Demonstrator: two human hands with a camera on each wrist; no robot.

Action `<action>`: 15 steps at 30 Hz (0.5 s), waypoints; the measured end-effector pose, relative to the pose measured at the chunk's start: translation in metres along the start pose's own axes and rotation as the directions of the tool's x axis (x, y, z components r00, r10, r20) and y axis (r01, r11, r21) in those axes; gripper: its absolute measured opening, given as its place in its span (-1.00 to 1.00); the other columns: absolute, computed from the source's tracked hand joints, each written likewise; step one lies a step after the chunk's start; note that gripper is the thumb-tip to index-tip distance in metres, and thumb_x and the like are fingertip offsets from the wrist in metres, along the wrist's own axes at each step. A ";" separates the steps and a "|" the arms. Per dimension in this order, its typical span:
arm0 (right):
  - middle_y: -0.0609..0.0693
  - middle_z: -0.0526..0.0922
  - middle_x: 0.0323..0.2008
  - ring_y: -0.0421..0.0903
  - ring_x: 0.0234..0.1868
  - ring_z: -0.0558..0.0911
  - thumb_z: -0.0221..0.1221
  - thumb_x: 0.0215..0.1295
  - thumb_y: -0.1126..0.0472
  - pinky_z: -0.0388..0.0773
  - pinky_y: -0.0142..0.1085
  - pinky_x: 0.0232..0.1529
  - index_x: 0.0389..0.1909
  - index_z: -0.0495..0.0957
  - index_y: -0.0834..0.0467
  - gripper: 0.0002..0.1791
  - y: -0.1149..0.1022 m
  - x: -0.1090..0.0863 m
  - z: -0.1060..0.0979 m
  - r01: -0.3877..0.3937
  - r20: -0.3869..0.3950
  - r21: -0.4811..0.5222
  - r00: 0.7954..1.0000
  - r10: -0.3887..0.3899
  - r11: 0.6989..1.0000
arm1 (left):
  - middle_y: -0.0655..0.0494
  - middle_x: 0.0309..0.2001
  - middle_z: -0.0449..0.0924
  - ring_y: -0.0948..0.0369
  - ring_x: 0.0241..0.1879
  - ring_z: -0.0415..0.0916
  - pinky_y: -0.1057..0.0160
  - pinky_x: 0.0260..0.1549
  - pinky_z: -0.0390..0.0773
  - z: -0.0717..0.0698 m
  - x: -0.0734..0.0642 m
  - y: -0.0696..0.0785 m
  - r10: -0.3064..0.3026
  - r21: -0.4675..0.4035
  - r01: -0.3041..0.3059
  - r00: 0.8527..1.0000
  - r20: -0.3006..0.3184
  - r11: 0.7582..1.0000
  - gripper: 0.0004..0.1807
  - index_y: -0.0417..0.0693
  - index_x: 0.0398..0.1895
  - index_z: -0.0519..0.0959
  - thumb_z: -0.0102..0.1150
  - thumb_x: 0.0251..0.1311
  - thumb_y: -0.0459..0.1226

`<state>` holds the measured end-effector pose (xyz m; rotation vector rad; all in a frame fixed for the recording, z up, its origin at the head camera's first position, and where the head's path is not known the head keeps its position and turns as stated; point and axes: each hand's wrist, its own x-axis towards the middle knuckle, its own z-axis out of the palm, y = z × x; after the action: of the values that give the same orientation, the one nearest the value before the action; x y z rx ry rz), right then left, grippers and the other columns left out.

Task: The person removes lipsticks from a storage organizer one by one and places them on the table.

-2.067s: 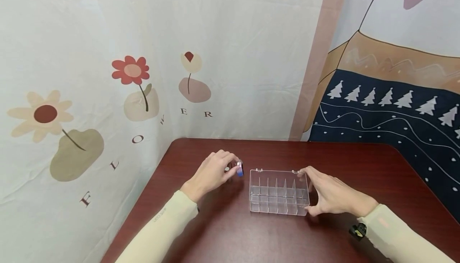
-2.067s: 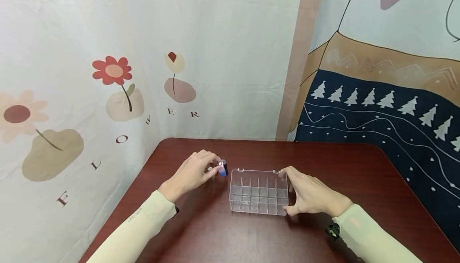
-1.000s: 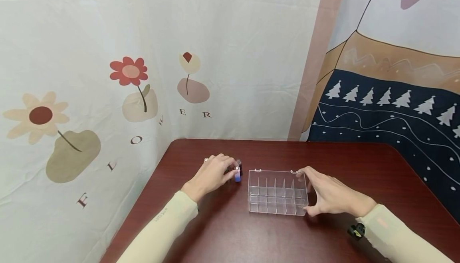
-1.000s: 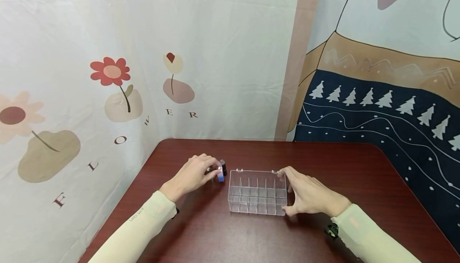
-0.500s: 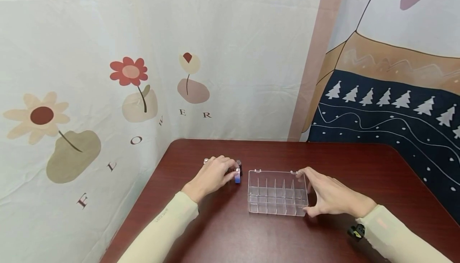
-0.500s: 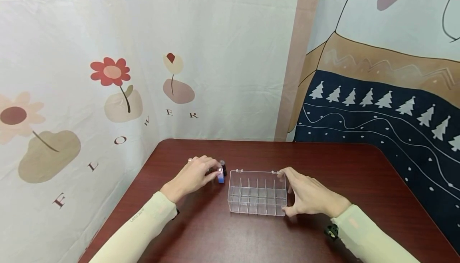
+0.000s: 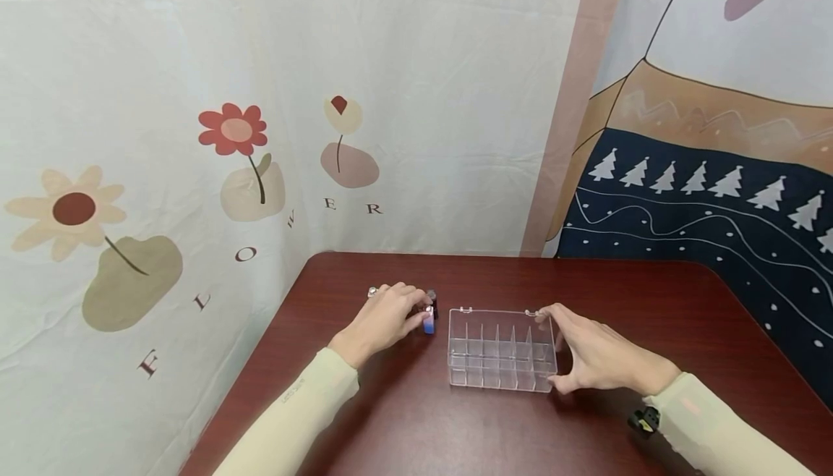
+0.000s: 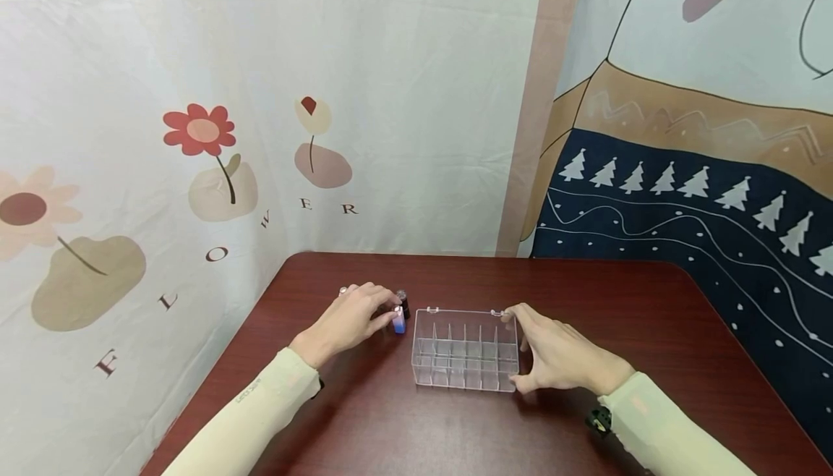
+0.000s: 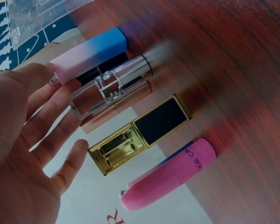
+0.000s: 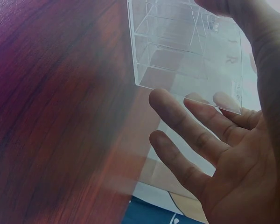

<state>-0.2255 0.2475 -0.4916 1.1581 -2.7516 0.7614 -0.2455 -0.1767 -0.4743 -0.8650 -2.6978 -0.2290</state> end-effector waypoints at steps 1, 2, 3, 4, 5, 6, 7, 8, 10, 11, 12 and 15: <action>0.08 0.72 0.20 -0.50 -0.21 0.59 0.77 -0.06 0.01 0.65 -0.41 -0.26 0.45 0.45 0.10 0.05 0.000 0.000 0.000 0.002 0.000 0.000 1.000 -0.002 1.000 | 0.16 0.07 0.91 0.12 0.10 0.77 -0.03 0.13 0.70 0.000 0.000 0.000 -0.003 0.001 0.003 1.000 -0.002 1.000 -0.77 0.05 0.13 0.83 0.52 0.57 -0.09; 0.07 0.72 0.20 -0.50 -0.20 0.59 0.77 -0.06 0.01 0.65 -0.41 -0.26 0.45 0.44 0.10 0.05 0.000 0.000 0.000 0.001 0.002 0.001 1.000 -0.001 1.000 | 0.15 0.08 0.91 0.11 0.10 0.77 -0.03 0.14 0.70 0.000 0.000 0.000 -0.006 0.001 0.006 1.000 -0.004 1.000 -0.76 0.05 0.13 0.83 0.52 0.57 -0.09; 0.07 0.72 0.21 -0.50 -0.20 0.59 0.77 -0.06 0.01 0.66 -0.41 -0.25 0.46 0.44 0.10 0.05 0.000 0.000 0.000 -0.004 0.004 0.002 1.000 0.004 1.000 | 0.15 0.08 0.90 0.11 0.11 0.77 -0.04 0.15 0.70 0.000 -0.001 0.000 -0.009 0.001 0.009 1.000 -0.007 1.000 -0.76 0.04 0.14 0.83 0.53 0.57 -0.09; 0.06 0.72 0.21 -0.50 -0.20 0.59 0.77 -0.06 0.01 0.66 -0.41 -0.25 0.46 0.44 0.11 0.05 0.000 -0.001 0.000 -0.006 0.006 0.003 1.000 0.006 1.000 | 0.15 0.08 0.90 0.11 0.11 0.77 -0.04 0.15 0.71 -0.001 -0.001 0.000 -0.010 0.001 0.010 1.000 -0.011 1.000 -0.75 0.04 0.14 0.83 0.53 0.56 -0.09; 0.06 0.71 0.21 -0.50 -0.20 0.59 0.77 -0.06 0.00 0.66 -0.41 -0.25 0.46 0.44 0.11 0.05 0.000 -0.001 0.000 -0.009 0.009 0.003 1.000 0.009 1.000 | 0.15 0.07 0.89 0.11 0.10 0.78 -0.04 0.15 0.71 -0.002 -0.001 0.001 -0.010 0.001 0.010 1.000 -0.016 1.000 -0.75 0.03 0.14 0.83 0.53 0.56 -0.09; 0.06 0.71 0.21 -0.50 -0.20 0.59 0.77 -0.06 0.00 0.66 -0.41 -0.25 0.46 0.44 0.10 0.06 0.000 -0.001 0.000 -0.014 0.011 0.004 1.000 0.013 1.000 | 0.15 0.06 0.89 0.10 0.09 0.78 -0.04 0.14 0.71 -0.002 -0.001 0.001 -0.010 0.002 0.010 1.000 -0.023 1.000 -0.74 0.03 0.14 0.83 0.54 0.55 -0.09; 0.06 0.70 0.21 -0.50 -0.20 0.59 0.77 -0.06 0.00 0.65 -0.41 -0.25 0.46 0.44 0.10 0.06 0.000 -0.001 0.000 -0.018 0.015 0.005 1.000 0.018 1.000 | 0.15 0.06 0.88 0.10 0.08 0.78 -0.04 0.13 0.72 -0.003 -0.001 0.001 -0.006 0.004 0.006 0.999 -0.033 1.000 -0.74 0.03 0.14 0.83 0.55 0.55 -0.09; 0.05 0.70 0.22 -0.50 -0.20 0.58 0.77 -0.06 0.00 0.65 -0.41 -0.25 0.46 0.44 0.10 0.06 0.000 -0.001 0.000 -0.022 0.016 0.005 1.000 0.022 1.000 | 0.16 0.05 0.88 0.10 0.06 0.79 -0.04 0.12 0.72 -0.003 -0.001 0.001 -0.002 0.005 0.003 0.999 -0.045 1.000 -0.75 0.03 0.13 0.83 0.55 0.55 -0.10; 0.05 0.70 0.22 -0.49 -0.20 0.58 0.77 -0.06 0.00 0.65 -0.41 -0.24 0.46 0.44 0.09 0.06 0.000 -0.001 0.000 -0.026 0.016 0.004 1.000 0.026 1.000 | 0.17 0.04 0.88 0.11 0.03 0.80 -0.04 0.10 0.74 -0.005 -0.001 0.002 0.009 0.010 -0.008 0.997 -0.071 1.000 -0.76 0.03 0.12 0.84 0.55 0.54 -0.11; 0.05 0.70 0.21 -0.50 -0.20 0.58 0.77 -0.07 0.00 0.65 -0.41 -0.24 0.46 0.44 0.09 0.06 0.000 -0.001 0.000 -0.027 0.016 0.005 0.999 0.027 1.000 | 0.18 0.04 0.88 0.12 0.02 0.80 -0.04 0.09 0.74 -0.005 -0.001 0.002 0.011 0.008 -0.011 0.997 -0.082 1.000 -0.78 0.04 0.12 0.85 0.54 0.55 -0.12; 0.05 0.70 0.21 -0.50 -0.20 0.58 0.77 -0.07 0.00 0.65 -0.41 -0.24 0.46 0.44 0.09 0.06 0.000 -0.001 0.000 -0.027 0.016 0.005 0.999 0.027 1.000 | 0.19 0.04 0.88 0.12 0.01 0.80 -0.04 0.09 0.74 -0.006 -0.001 0.002 0.013 0.005 -0.013 0.996 -0.092 1.000 -0.79 0.05 0.12 0.85 0.54 0.56 -0.13; 0.05 0.70 0.21 -0.49 -0.20 0.58 0.77 -0.07 -0.01 0.65 -0.41 -0.24 0.45 0.44 0.09 0.05 0.000 -0.001 0.000 -0.023 0.014 0.002 1.000 0.023 1.000 | 0.22 0.05 0.89 0.13 0.02 0.81 -0.05 0.10 0.75 -0.007 -0.001 0.001 0.014 -0.005 -0.015 0.993 -0.113 1.000 -0.81 0.09 0.13 0.86 0.51 0.58 -0.14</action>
<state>-0.2248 0.2482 -0.4922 1.1388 -2.7805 0.7624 -0.2424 -0.1777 -0.4674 -0.8465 -2.5865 -0.2739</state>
